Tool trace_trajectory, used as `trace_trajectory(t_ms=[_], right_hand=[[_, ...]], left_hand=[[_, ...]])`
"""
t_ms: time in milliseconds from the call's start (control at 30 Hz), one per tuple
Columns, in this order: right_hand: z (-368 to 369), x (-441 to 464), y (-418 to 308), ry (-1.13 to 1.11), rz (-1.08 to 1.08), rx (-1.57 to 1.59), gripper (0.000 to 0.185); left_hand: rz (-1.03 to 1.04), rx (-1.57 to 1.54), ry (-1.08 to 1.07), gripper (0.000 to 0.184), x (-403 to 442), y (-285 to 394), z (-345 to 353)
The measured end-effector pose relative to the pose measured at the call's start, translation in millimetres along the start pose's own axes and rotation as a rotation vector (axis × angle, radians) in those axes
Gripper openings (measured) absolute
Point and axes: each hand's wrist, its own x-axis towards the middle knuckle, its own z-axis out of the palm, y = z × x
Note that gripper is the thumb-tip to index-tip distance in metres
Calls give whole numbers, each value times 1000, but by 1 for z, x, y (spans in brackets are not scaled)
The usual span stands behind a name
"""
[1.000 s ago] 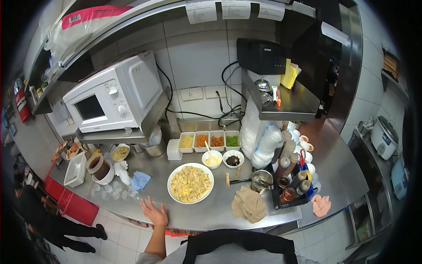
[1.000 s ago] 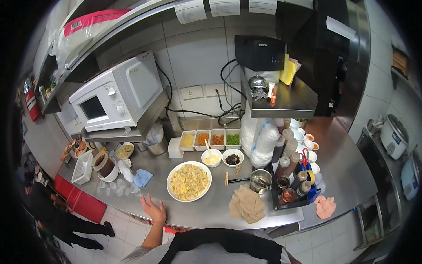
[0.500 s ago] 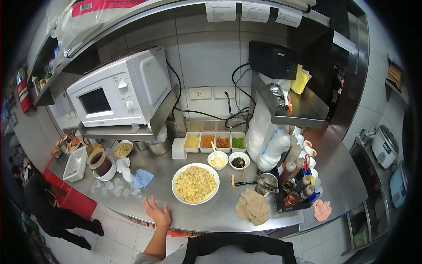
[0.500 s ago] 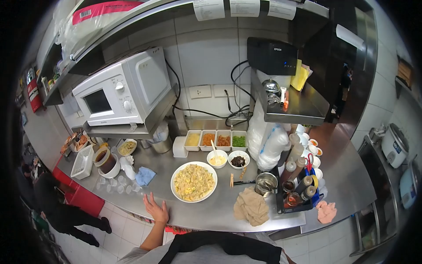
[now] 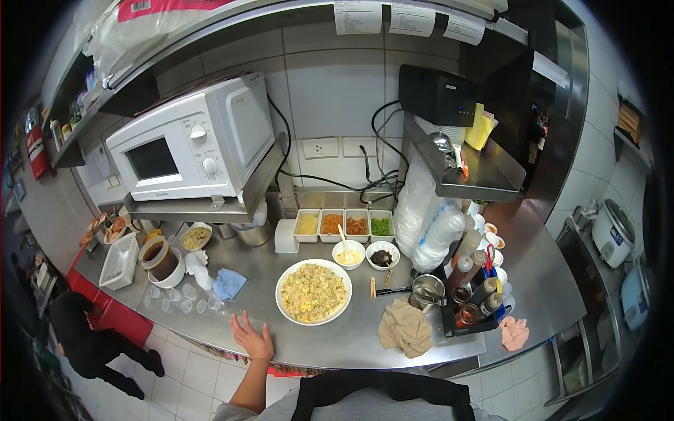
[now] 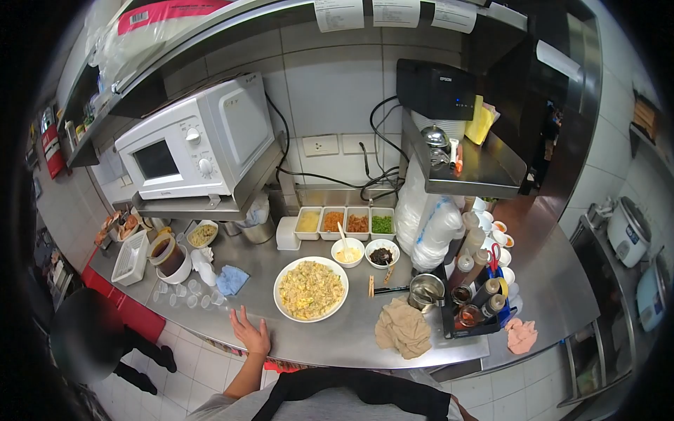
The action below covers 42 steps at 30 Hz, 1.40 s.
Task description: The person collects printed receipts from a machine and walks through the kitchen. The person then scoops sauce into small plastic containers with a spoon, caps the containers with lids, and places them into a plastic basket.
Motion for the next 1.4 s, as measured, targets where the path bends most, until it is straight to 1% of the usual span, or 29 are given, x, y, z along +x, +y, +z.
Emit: trace_trajectory(t_ms=[600, 933, 967, 1033, 1100, 1133, 1167, 1200, 1233, 1333, 1367, 1400], right_hand=[[-1, -4, 5, 7, -2, 16, 16], [-8, -14, 34, 54, -40, 84, 14], [-9, -15, 40, 63, -45, 96, 14], [-11, -19, 56, 91, -66, 128, 14], [-16, -27, 84, 133, -77, 162, 13], [-20, -28, 89, 130, -51, 170, 13], [-24, -29, 101, 120, -5, 194, 13], [-26, -30, 113, 111, 39, 220, 14], [-28, -31, 129, 105, 87, 254, 14], [-28, -13, 194, 66, 242, 374, 15], [-24, -1, 222, 37, 278, 395, 15], [-22, 13, 259, -24, 231, 254, 17]], left_hand=[[-5, 3, 8, 71, 0, 0, -1], [17, -43, 19, 68, 1, 3, -3], [118, -80, 50, 67, 7, 10, -7], [338, -159, 119, 67, 37, 40, -22], [523, -384, 207, 67, 82, 112, -43], [653, -511, 204, 65, 108, 147, -53], [792, -518, 221, 64, 131, 182, -63], [891, -538, 178, 63, 152, 222, -76], [970, -681, 122, 60, 171, 258, -79], [1051, -734, -148, 62, 212, 367, -108], [1081, -724, -169, 61, 227, 399, -109], [1110, -715, -185, 60, 244, 430, -108]])
